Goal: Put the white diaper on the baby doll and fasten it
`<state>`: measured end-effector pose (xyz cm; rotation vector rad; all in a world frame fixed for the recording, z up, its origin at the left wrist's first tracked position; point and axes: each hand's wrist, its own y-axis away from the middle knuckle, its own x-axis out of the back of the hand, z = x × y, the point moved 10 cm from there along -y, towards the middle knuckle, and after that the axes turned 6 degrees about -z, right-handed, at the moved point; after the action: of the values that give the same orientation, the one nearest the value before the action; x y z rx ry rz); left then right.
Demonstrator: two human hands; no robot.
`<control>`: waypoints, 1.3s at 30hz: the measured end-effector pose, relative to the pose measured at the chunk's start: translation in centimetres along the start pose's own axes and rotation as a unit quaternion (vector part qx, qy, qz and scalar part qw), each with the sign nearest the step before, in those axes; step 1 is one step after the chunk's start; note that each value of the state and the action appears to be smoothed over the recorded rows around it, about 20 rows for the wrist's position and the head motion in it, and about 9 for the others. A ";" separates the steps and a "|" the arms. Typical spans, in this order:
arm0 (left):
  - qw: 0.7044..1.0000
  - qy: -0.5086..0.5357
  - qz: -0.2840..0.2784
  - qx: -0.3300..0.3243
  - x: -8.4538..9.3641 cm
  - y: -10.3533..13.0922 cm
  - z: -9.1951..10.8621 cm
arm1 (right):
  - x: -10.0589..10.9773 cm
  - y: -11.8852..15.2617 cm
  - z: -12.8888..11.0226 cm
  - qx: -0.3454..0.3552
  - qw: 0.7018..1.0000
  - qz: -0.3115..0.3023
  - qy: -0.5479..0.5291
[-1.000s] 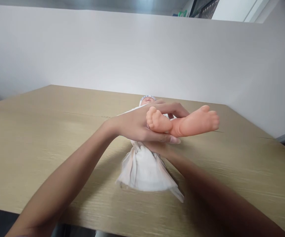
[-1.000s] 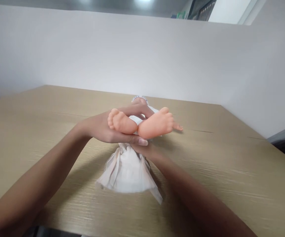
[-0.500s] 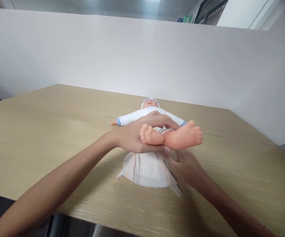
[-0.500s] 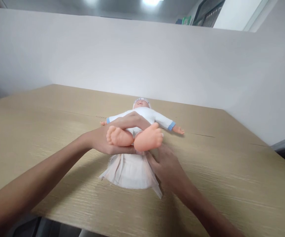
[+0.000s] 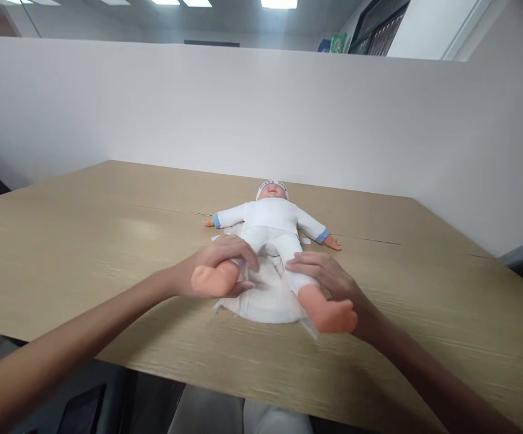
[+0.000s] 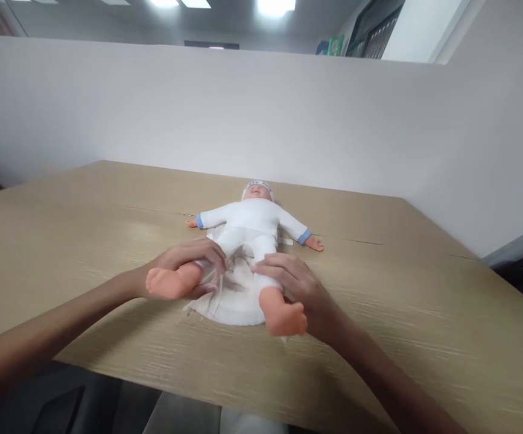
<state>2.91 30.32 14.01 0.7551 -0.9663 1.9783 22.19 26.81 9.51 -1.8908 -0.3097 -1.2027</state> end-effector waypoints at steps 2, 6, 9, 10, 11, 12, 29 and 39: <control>0.999 -0.022 -0.038 -0.029 -0.5 1.8 -0.7 | -0.2 1.0 -0.1 0.050 0.999 -0.007 0.006; 0.990 -0.058 -0.097 -0.082 -1.9 4.7 -2.1 | -1.4 2.7 0.3 0.106 0.993 -0.016 0.046; 0.984 -0.103 -0.123 -0.081 -3.0 5.5 -2.6 | -2.4 3.3 0.8 0.114 0.990 -0.025 0.075; 0.982 -0.112 -0.128 -0.076 -3.3 5.5 -2.6 | -2.6 3.4 0.8 0.116 0.989 -0.029 0.085; 0.982 -0.118 -0.131 -0.071 -3.5 5.4 -2.5 | -2.8 3.4 0.8 0.119 0.988 -0.034 0.095; 0.981 -0.121 -0.132 -0.068 -3.6 5.3 -2.3 | -2.9 3.5 0.8 0.123 0.986 -0.037 0.103; 0.981 -0.064 -0.171 0.057 -4.0 3.9 -0.7 | -1.7 0.5 -3.0 0.017 0.982 -0.155 0.106; 0.970 -0.175 -0.084 0.147 -6.1 3.9 -1.7 | -3.4 2.1 -2.8 -0.061 0.989 -0.040 0.128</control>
<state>2.42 27.75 7.01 1.3434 -0.7792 1.8941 20.01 24.19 6.04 -1.8136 -0.1774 -1.5307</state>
